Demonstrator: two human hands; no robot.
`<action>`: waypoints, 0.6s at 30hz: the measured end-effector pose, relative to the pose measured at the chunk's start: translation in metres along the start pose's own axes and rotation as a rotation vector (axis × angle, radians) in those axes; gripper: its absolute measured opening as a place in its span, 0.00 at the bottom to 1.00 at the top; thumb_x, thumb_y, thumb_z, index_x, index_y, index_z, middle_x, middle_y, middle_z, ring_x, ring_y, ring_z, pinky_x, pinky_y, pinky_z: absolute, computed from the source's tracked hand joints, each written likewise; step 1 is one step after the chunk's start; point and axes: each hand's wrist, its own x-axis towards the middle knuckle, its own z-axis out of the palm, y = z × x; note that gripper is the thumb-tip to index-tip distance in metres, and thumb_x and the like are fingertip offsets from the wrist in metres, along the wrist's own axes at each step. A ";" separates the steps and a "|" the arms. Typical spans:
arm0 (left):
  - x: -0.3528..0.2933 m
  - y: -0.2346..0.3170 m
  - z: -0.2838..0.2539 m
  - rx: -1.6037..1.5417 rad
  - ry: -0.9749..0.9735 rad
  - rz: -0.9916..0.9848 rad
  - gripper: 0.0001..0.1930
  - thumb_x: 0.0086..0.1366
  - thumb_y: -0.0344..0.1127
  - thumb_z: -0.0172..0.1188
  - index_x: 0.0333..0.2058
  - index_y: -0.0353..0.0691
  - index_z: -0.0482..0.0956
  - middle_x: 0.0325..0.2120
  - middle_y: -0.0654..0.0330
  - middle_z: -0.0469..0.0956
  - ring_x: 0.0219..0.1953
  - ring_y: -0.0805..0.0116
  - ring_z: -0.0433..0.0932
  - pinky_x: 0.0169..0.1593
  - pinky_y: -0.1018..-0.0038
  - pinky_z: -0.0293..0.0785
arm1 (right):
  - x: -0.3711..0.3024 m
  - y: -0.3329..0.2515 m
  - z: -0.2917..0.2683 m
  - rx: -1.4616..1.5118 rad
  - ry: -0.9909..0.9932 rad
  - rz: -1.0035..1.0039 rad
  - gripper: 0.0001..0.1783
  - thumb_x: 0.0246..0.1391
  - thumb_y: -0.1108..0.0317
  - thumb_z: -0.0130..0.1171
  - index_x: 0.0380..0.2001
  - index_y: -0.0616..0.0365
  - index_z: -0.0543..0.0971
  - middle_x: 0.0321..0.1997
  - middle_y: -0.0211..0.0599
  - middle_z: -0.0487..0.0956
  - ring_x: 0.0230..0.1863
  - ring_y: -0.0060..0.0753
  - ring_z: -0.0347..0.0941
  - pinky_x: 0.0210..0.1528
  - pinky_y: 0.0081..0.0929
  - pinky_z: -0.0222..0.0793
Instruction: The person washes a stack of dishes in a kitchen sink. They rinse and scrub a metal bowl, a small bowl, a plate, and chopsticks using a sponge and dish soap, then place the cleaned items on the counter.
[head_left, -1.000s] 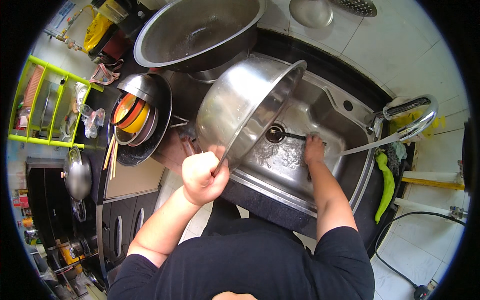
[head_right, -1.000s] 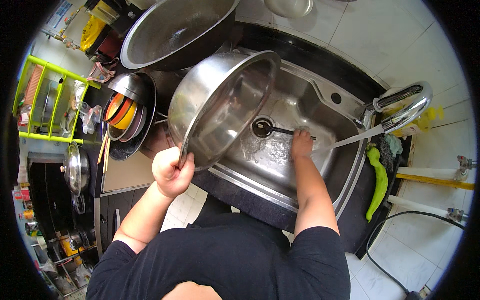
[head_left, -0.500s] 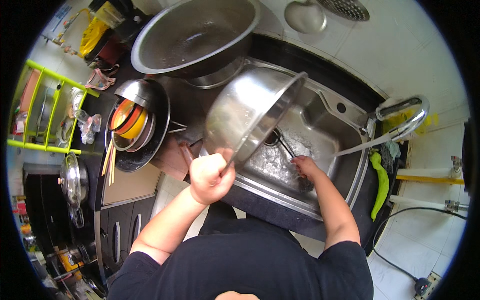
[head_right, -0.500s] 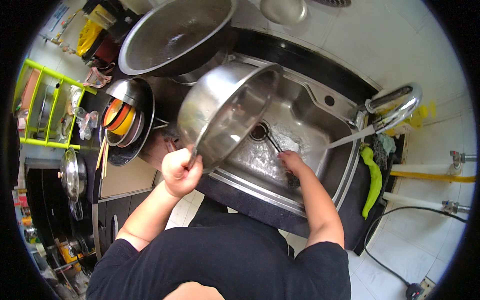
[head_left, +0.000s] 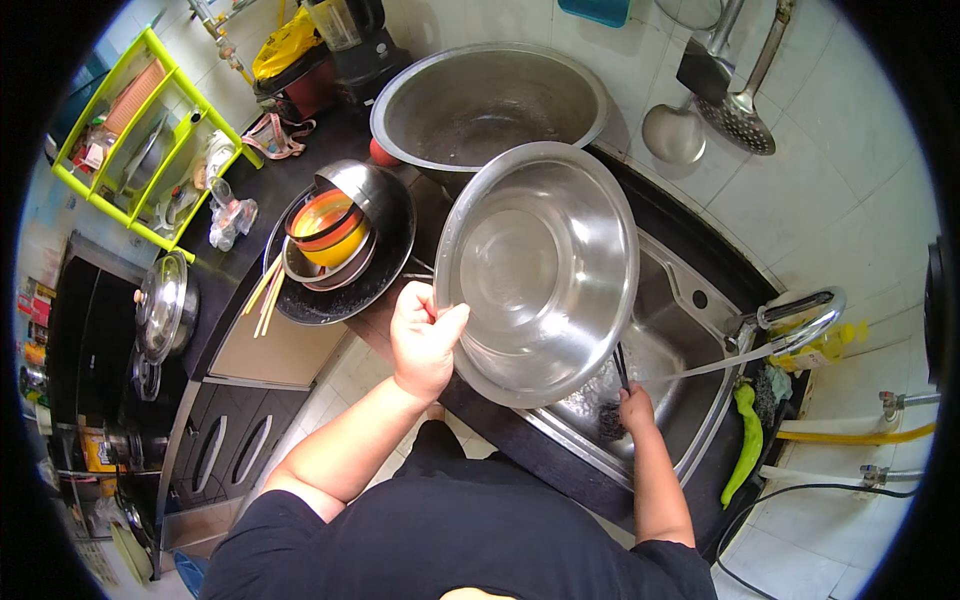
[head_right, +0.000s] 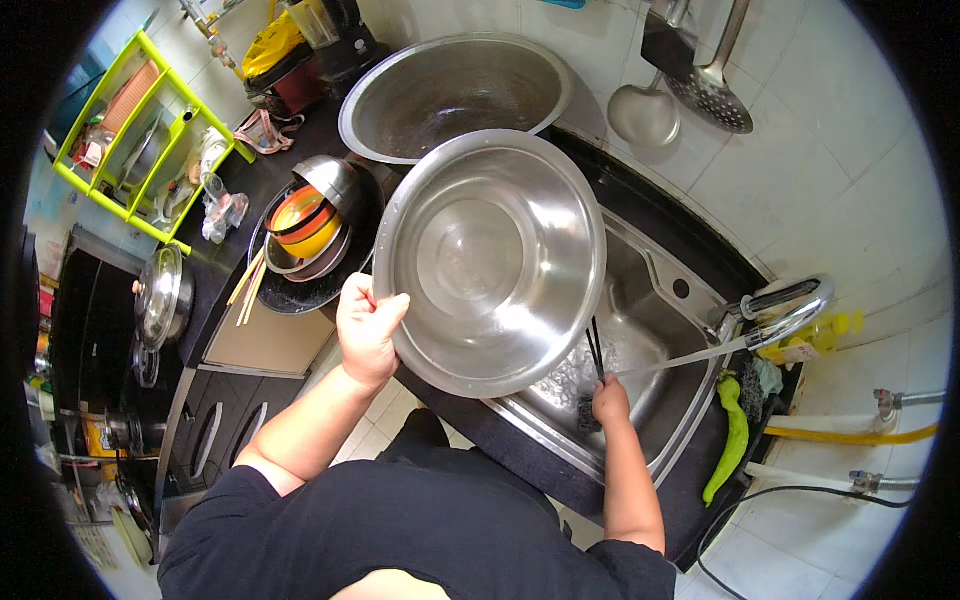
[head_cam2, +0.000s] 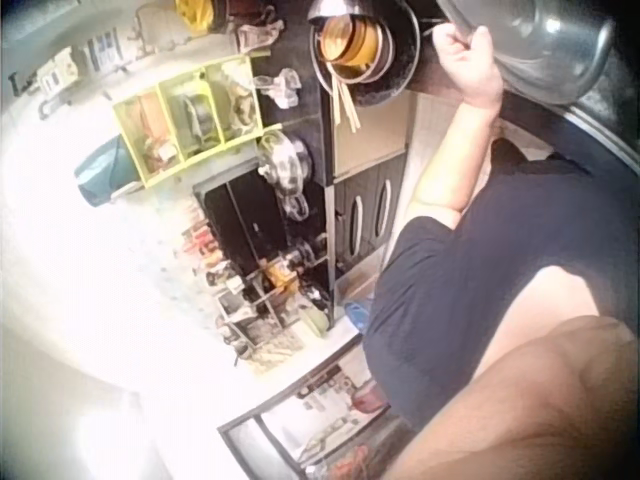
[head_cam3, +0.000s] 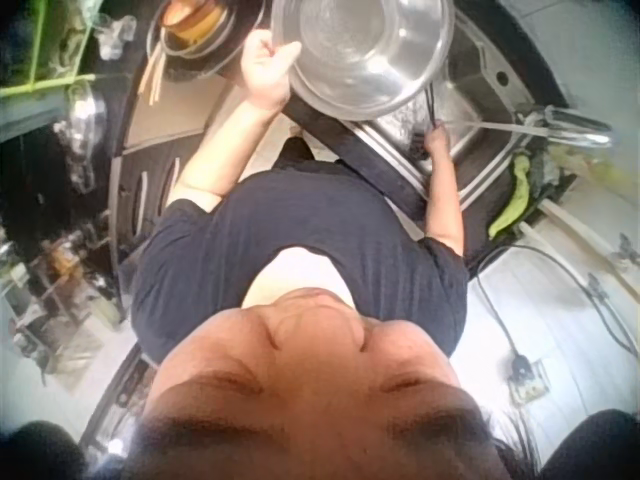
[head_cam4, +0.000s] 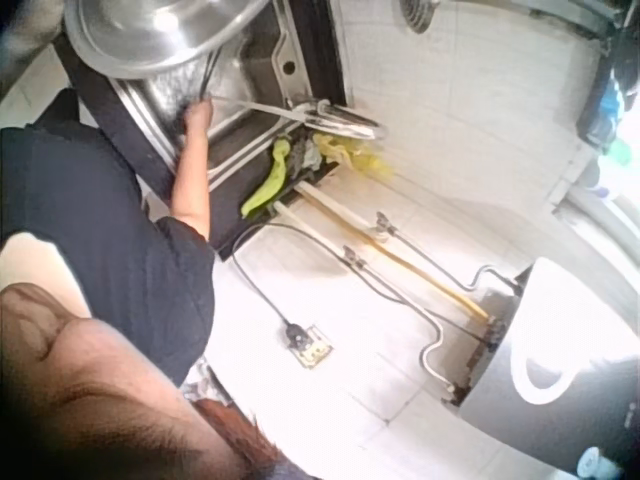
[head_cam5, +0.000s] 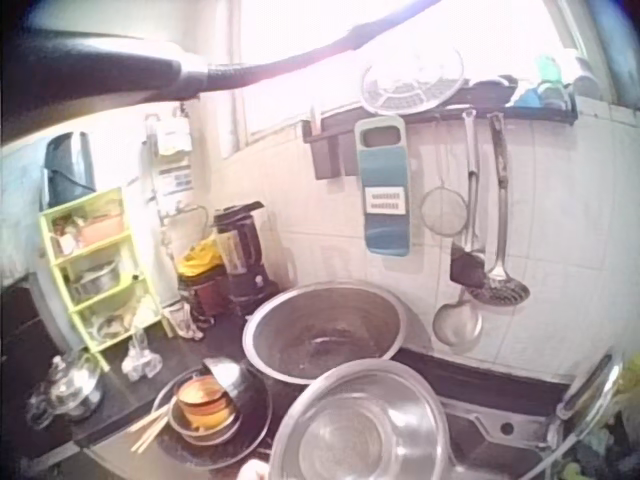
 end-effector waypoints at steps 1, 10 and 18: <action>-0.001 0.002 -0.001 -0.033 0.003 -0.026 0.11 0.54 0.20 0.55 0.26 0.41 0.61 0.22 0.70 0.64 0.24 0.85 0.61 0.31 0.86 0.61 | -0.003 0.004 0.004 0.056 -0.017 0.028 0.11 0.52 0.67 0.50 0.35 0.64 0.72 0.24 0.45 0.75 0.26 0.41 0.73 0.31 0.36 0.68; -0.004 0.048 -0.019 -0.274 0.165 -0.201 0.12 0.50 0.19 0.56 0.27 0.41 0.63 0.25 0.64 0.69 0.27 0.76 0.69 0.34 0.80 0.68 | -0.032 -0.030 -0.012 0.710 -0.325 0.368 0.15 0.54 0.68 0.46 0.45 0.60 0.69 0.22 0.35 0.74 0.20 0.28 0.72 0.15 0.23 0.63; 0.007 0.124 -0.089 -0.622 0.207 -0.269 0.11 0.51 0.20 0.50 0.32 0.42 0.63 0.31 0.58 0.71 0.34 0.67 0.73 0.42 0.69 0.74 | -0.031 -0.087 -0.047 1.619 -0.430 0.169 0.24 0.44 0.63 0.46 0.46 0.59 0.70 0.45 0.41 0.74 0.51 0.40 0.67 0.52 0.43 0.61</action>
